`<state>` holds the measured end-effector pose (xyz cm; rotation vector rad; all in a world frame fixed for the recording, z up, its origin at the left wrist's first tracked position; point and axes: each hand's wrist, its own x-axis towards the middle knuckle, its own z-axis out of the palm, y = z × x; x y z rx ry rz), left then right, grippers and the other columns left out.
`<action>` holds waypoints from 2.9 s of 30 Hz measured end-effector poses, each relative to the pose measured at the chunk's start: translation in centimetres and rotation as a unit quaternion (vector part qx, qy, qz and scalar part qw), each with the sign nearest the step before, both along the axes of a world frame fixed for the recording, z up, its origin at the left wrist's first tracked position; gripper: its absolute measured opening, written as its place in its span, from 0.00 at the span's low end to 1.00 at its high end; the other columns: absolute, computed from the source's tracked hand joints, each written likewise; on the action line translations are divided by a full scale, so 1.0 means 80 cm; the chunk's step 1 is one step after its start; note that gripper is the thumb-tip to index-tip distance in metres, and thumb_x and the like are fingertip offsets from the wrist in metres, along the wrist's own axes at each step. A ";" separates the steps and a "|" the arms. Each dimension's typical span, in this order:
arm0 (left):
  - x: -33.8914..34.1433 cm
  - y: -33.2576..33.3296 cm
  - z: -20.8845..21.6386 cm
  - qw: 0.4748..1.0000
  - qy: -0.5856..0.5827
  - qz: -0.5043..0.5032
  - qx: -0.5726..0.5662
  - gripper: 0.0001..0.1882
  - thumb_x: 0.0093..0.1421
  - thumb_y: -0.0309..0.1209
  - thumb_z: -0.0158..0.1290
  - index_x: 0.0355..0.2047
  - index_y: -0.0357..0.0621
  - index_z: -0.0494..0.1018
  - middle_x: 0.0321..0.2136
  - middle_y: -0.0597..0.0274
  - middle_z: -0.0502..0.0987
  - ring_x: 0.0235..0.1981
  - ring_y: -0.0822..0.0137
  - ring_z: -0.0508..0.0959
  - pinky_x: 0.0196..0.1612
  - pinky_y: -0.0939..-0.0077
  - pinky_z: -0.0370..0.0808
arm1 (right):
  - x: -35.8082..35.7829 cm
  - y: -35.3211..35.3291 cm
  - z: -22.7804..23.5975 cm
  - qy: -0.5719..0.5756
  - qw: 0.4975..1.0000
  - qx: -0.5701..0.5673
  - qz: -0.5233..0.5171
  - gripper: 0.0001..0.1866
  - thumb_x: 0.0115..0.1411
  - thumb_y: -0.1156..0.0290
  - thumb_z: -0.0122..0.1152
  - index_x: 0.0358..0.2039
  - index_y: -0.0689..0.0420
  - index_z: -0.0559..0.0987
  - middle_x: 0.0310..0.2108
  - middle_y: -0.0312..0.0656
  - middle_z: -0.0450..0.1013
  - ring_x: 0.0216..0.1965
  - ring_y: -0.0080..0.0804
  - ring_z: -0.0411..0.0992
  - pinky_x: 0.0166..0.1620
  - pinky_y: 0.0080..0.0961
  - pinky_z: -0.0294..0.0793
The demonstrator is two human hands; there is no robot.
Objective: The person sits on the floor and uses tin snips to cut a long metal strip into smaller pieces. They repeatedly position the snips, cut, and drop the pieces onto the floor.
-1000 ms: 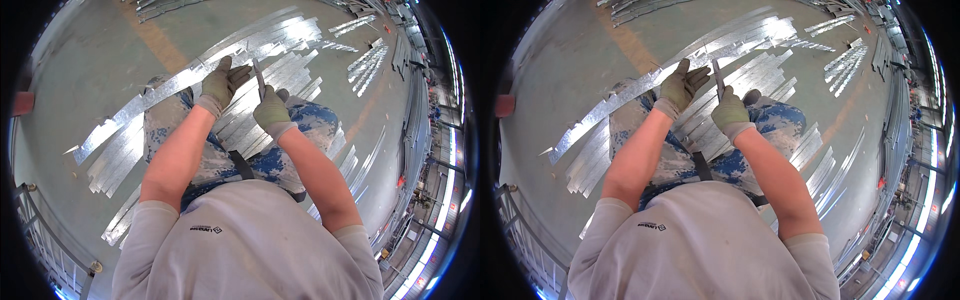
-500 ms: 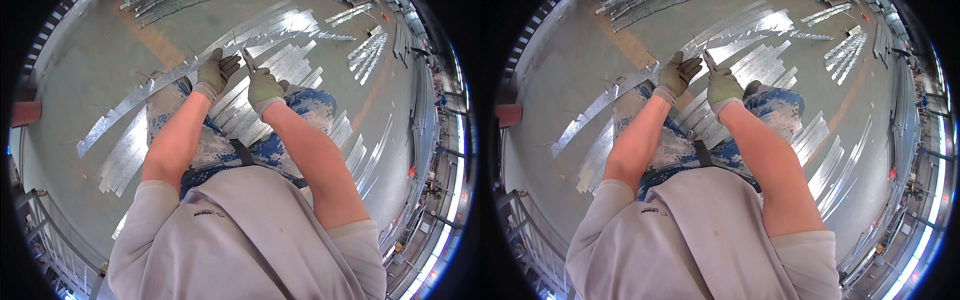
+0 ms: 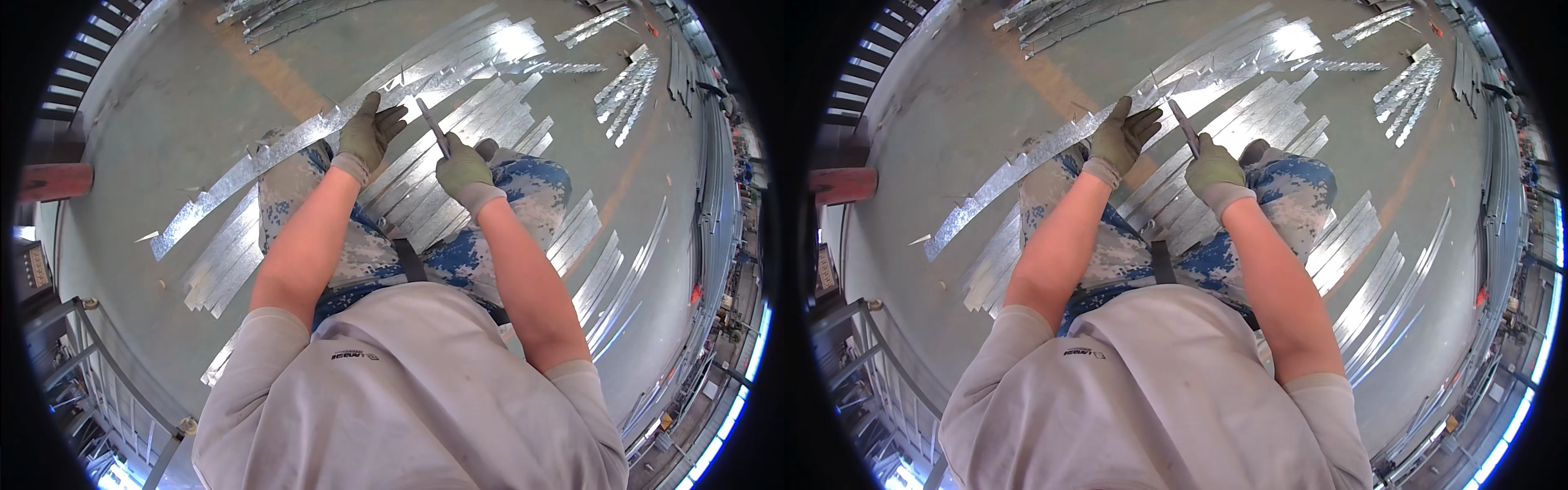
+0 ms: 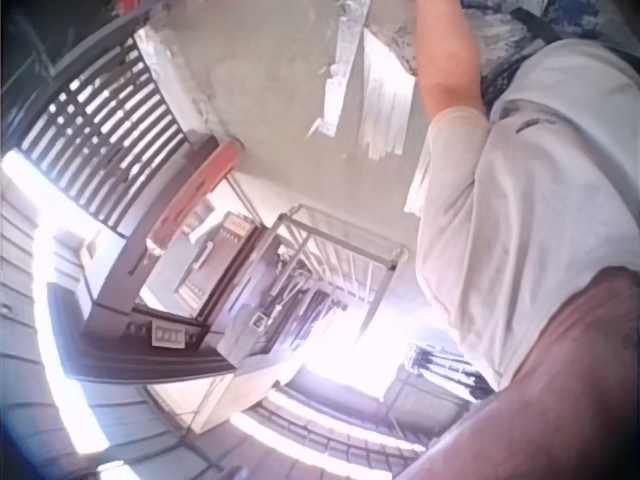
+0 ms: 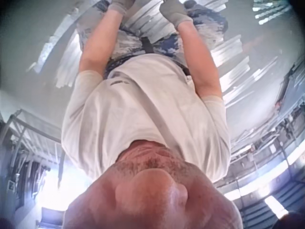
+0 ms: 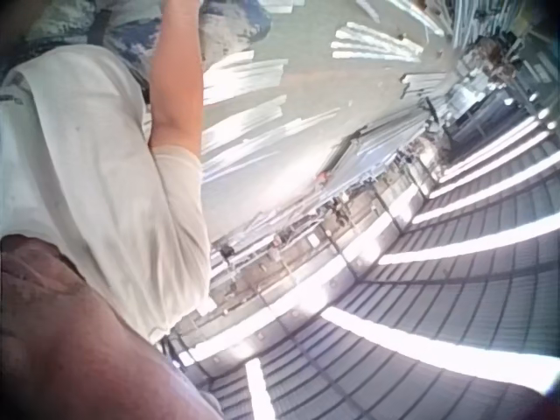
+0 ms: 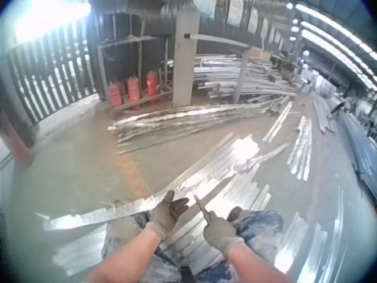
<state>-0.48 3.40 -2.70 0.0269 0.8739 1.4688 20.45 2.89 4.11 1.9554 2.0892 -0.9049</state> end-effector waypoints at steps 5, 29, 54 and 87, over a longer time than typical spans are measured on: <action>0.008 -0.001 0.016 0.999 0.030 -0.011 -0.010 0.36 0.82 0.45 0.51 0.77 0.32 0.58 0.65 0.29 0.74 0.63 0.40 0.80 0.65 0.50 0.84 | 0.028 0.003 -0.010 0.188 0.976 -0.109 -0.023 0.35 0.69 0.57 0.63 0.74 0.59 0.72 0.59 0.60 0.81 0.60 0.55 0.80 0.64 0.41 0.77; 0.001 -0.009 -0.005 0.997 -0.054 0.008 0.053 0.19 0.81 0.38 0.53 0.62 0.37 0.68 0.55 0.33 0.80 0.58 0.37 0.83 0.67 0.33 0.79 | 0.042 0.031 -0.038 0.350 0.896 -0.269 -0.053 0.29 0.71 0.62 0.66 0.70 0.55 0.76 0.30 0.36 0.76 0.26 0.24 0.72 0.23 0.29 0.72; -0.003 -0.003 -0.010 0.983 -0.088 -0.059 0.150 0.14 0.79 0.40 0.54 0.50 0.43 0.82 0.62 0.32 0.79 0.68 0.36 0.76 0.76 0.36 0.70 | 0.047 0.053 -0.009 0.309 0.908 -0.281 -0.036 0.23 0.73 0.64 0.65 0.64 0.59 0.80 0.37 0.43 0.81 0.31 0.28 0.77 0.38 0.30 0.79; -0.005 -0.002 -0.018 0.985 -0.123 -0.034 0.120 0.13 0.81 0.38 0.48 0.49 0.43 0.77 0.62 0.31 0.77 0.66 0.36 0.77 0.75 0.37 0.71 | 0.070 0.059 -0.057 0.600 0.594 -0.520 -0.134 0.24 0.74 0.69 0.67 0.67 0.65 0.79 0.45 0.49 0.86 0.35 0.39 0.88 0.39 0.35 0.91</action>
